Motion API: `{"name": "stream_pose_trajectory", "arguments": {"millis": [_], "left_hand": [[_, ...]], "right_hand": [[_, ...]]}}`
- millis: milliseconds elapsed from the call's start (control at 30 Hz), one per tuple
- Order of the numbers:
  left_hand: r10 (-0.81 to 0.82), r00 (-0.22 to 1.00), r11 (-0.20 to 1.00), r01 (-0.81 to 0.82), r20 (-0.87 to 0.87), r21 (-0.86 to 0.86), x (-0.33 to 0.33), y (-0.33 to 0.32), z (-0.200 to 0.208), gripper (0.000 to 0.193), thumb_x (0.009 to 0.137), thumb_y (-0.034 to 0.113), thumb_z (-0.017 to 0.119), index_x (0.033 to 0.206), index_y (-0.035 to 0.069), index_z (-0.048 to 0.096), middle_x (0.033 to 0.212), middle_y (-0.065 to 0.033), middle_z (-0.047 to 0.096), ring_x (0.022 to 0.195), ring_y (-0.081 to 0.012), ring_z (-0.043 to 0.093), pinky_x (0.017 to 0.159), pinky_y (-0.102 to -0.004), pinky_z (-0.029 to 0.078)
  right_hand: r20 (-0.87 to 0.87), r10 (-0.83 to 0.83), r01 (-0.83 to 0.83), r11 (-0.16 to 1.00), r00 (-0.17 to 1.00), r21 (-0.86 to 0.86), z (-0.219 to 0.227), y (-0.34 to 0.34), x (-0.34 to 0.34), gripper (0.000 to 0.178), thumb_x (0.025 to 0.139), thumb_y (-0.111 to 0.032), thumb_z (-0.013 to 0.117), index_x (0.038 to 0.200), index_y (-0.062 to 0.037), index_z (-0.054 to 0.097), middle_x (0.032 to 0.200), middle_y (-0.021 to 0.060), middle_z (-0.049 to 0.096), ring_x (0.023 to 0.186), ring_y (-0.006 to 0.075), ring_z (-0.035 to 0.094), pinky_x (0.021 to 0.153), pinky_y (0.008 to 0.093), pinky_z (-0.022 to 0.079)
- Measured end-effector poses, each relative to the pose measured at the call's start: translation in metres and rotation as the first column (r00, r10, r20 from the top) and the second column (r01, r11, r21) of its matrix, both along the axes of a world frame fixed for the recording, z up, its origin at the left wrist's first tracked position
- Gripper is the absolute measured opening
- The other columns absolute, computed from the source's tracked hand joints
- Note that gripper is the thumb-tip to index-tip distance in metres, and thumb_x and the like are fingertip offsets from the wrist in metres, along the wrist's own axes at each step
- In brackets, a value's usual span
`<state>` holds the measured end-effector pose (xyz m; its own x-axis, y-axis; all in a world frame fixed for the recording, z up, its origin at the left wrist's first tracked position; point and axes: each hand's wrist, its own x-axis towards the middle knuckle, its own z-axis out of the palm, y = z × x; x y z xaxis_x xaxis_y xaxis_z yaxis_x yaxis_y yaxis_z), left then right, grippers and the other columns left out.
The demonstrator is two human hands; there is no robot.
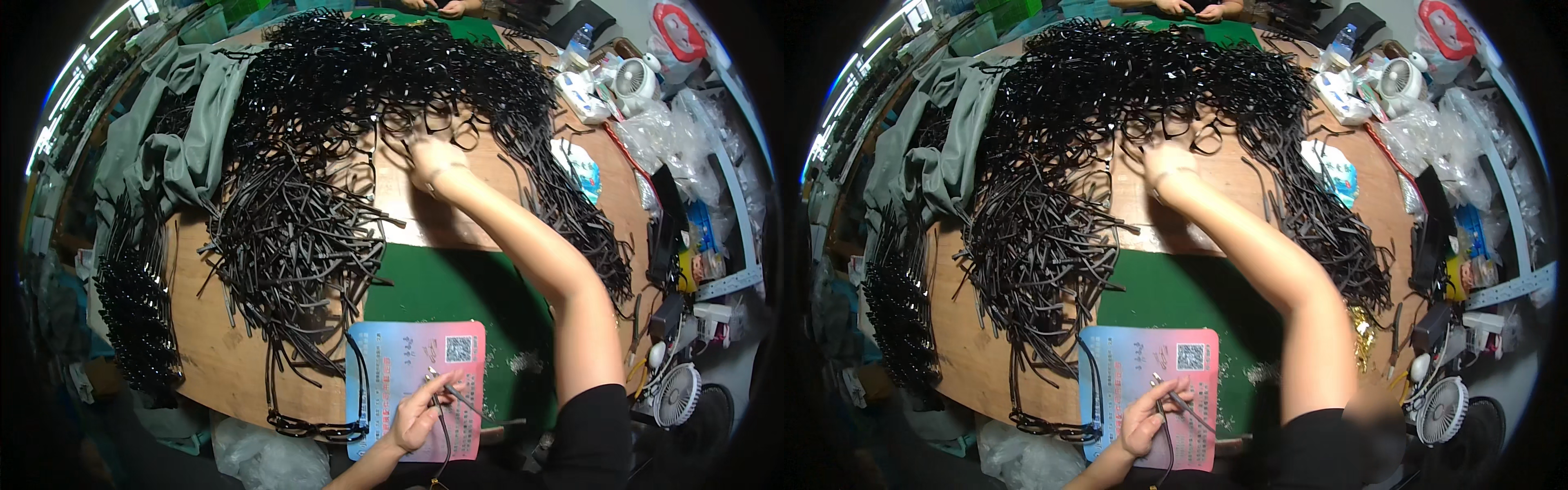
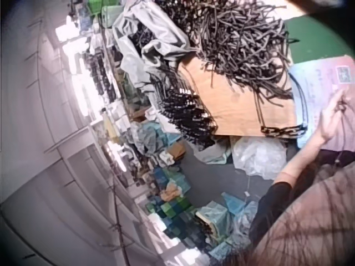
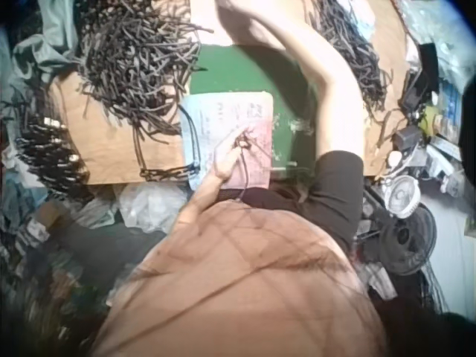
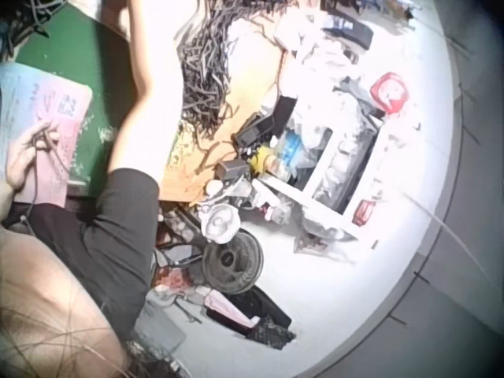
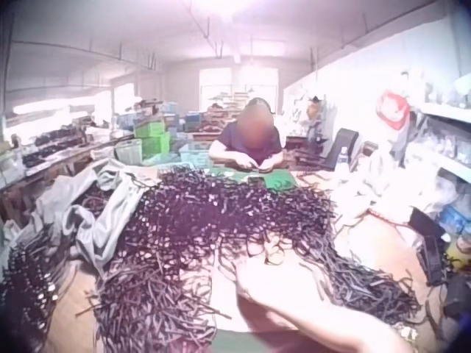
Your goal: The person repeatedly picks up black cables and small metal components from a green work mat, inserts the components into the cable ends, and places the assembled units aside. The process is repeated multiple times with consistent hand movements.
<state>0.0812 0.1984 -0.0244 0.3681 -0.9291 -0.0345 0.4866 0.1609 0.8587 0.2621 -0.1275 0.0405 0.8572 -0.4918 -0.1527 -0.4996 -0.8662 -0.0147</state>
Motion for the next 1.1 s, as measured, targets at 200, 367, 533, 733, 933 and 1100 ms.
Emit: {"name": "stream_pose_trajectory", "arguments": {"millis": [200, 367, 533, 733, 933, 1100], "left_hand": [[-0.109, 0.990, 0.987, 0.119, 0.091, -0.106, -0.001, -0.003, 0.001, 0.069, 0.082, 0.005, 0.053, 0.140, -0.004, 0.017, 0.141, -0.0211, 0.032, 0.129, -0.0300, 0.036, 0.105, -0.0385, 0.030], [0.084, 0.970, 0.930, -0.159, 0.227, 0.332, -0.020, -0.004, 0.028, 0.013, 0.082, -0.001, 0.063, 0.094, -0.005, 0.058, 0.084, -0.0096, 0.066, 0.078, -0.0138, 0.064, 0.072, -0.0270, 0.054], [-0.203, 0.890, 0.809, -0.082, 0.408, 0.582, -0.008, 0.003, 0.053, 0.018, 0.093, 0.012, 0.050, 0.088, -0.004, 0.058, 0.072, -0.0081, 0.064, 0.062, -0.0112, 0.061, 0.056, -0.0239, 0.049], [-0.094, 0.400, 0.876, -0.402, 0.911, 0.267, -0.015, 0.017, 0.038, 0.009, 0.084, 0.004, 0.057, 0.091, -0.001, 0.059, 0.080, -0.0151, 0.060, 0.070, -0.0254, 0.061, 0.063, -0.0313, 0.047], [-0.019, 0.423, 0.864, -0.449, 0.906, 0.228, -0.028, 0.025, 0.033, 0.017, 0.080, 0.001, 0.063, 0.096, -0.001, 0.059, 0.083, -0.0146, 0.062, 0.072, -0.0268, 0.061, 0.064, -0.0312, 0.048], [0.183, 0.904, 0.802, -0.365, 0.387, 0.473, -0.038, 0.012, 0.050, 0.016, 0.090, 0.006, 0.055, 0.102, -0.004, 0.052, 0.084, -0.0103, 0.063, 0.065, -0.0108, 0.061, 0.057, -0.0202, 0.050]], "right_hand": [[-0.045, 0.048, -0.039, 0.984, 0.998, 0.173, 0.030, 0.047, -0.162, 0.024, 0.072, -0.017, 0.060, 0.088, 0.0012, 0.059, 0.095, 0.0233, 0.061, 0.085, 0.0363, 0.061, 0.075, 0.0418, 0.050], [0.243, 0.010, -0.049, 0.987, 0.970, 0.156, 0.005, 0.067, -0.243, 0.033, 0.072, -0.013, 0.061, 0.103, -0.0028, 0.055, 0.084, 0.0204, 0.058, 0.080, 0.0359, 0.059, 0.071, 0.0438, 0.049], [0.440, 0.014, -0.122, 0.969, 0.898, 0.217, 0.046, 0.104, -0.290, 0.021, 0.077, -0.010, 0.058, 0.093, -0.0023, 0.048, 0.072, 0.0163, 0.058, 0.065, 0.0328, 0.061, 0.055, 0.0398, 0.049], [0.343, -0.140, -0.212, 0.560, 0.929, 0.801, 0.043, 0.180, -0.367, 0.014, 0.076, -0.008, 0.061, 0.085, -0.0020, 0.052, 0.072, 0.0129, 0.060, 0.062, 0.0266, 0.061, 0.056, 0.0309, 0.049], [0.344, -0.258, -0.159, 0.543, 0.903, 0.824, -0.015, 0.223, -0.387, 0.017, 0.076, -0.008, 0.060, 0.090, -0.0021, 0.051, 0.078, 0.0129, 0.063, 0.068, 0.0289, 0.063, 0.059, 0.0335, 0.051], [0.325, -0.110, -0.166, 0.684, 0.939, 0.710, -0.019, 0.226, -0.380, 0.020, 0.073, -0.008, 0.059, 0.088, -0.0032, 0.046, 0.070, 0.0130, 0.060, 0.058, 0.0310, 0.060, 0.049, 0.0383, 0.050]]}}
